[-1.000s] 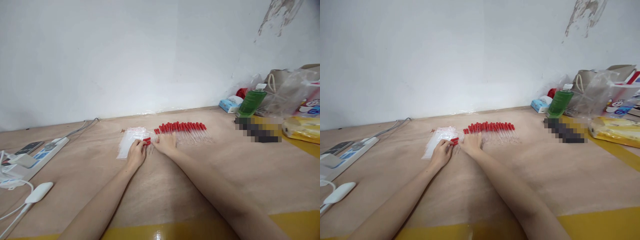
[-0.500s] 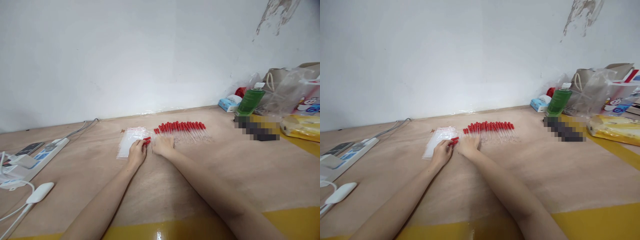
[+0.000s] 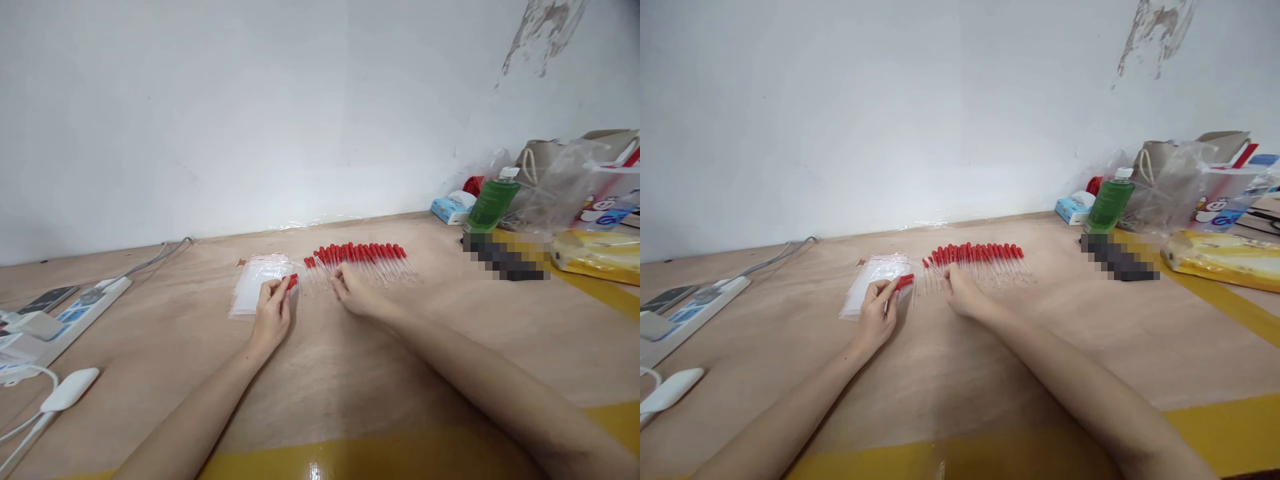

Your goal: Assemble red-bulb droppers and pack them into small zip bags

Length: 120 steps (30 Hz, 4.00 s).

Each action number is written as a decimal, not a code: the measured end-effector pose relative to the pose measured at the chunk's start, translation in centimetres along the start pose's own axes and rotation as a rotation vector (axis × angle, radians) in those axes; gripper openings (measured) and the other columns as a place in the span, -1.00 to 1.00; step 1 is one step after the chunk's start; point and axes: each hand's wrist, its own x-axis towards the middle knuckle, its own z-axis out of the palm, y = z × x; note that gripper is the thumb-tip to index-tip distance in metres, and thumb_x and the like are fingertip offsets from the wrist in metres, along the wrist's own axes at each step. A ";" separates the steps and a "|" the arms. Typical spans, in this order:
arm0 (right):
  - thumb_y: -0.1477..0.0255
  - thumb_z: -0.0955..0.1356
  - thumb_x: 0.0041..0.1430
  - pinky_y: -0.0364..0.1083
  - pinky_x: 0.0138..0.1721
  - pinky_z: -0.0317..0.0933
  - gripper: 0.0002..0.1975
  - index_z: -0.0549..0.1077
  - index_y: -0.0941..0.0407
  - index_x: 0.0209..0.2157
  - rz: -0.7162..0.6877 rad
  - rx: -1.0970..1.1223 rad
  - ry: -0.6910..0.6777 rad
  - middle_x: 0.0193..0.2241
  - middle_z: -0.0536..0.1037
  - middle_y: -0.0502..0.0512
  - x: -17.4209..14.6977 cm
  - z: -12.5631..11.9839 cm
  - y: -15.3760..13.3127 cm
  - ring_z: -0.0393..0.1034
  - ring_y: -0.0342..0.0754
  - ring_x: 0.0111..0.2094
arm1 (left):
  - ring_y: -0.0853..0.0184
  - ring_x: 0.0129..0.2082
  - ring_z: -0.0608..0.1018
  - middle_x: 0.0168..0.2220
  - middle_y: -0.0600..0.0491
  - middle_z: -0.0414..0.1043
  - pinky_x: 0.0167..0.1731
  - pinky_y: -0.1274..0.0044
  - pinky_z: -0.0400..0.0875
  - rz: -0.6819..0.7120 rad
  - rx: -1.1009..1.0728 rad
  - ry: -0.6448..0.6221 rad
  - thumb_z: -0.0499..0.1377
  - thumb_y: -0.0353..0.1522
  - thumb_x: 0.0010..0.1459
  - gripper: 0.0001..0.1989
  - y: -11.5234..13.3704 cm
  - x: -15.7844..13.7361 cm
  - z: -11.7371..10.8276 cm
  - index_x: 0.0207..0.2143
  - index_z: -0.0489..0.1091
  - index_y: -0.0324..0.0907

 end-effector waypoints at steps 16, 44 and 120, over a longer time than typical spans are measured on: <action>0.47 0.16 0.21 -0.04 -0.19 0.00 -0.75 0.40 0.08 -0.18 -0.442 -0.171 0.193 -0.29 0.53 0.06 -4.9 0.3 3.0 0.36 -0.13 -0.32 | 0.30 -0.17 0.45 -0.18 -0.01 0.41 -0.17 0.44 0.36 -0.129 -0.252 -0.276 0.00 -0.38 0.18 -0.77 3.2 -0.9 0.1 -0.16 0.38 -0.17; 0.39 0.19 0.18 -0.06 -0.28 -0.12 -0.75 0.49 0.05 -0.32 -0.477 -0.239 -0.007 -0.46 0.50 0.02 -5.0 -1.5 2.9 0.25 -0.18 -0.49 | 0.38 -0.39 0.46 -0.38 0.03 0.44 -0.37 0.55 0.35 0.018 -0.302 -0.496 0.03 -0.33 0.18 -0.81 4.5 -1.1 -0.8 -0.31 0.41 -0.18; 0.46 0.14 0.19 -0.07 -0.20 0.19 -0.77 0.32 0.11 -0.16 -0.275 0.050 0.199 -0.27 0.47 0.10 -5.4 -0.4 3.2 0.34 -0.08 -0.23 | 0.39 -0.41 0.46 -0.36 0.05 0.42 -0.43 0.58 0.37 -0.130 -0.227 -0.401 0.08 -0.32 0.13 -0.82 3.6 -1.0 0.4 -0.22 0.33 -0.18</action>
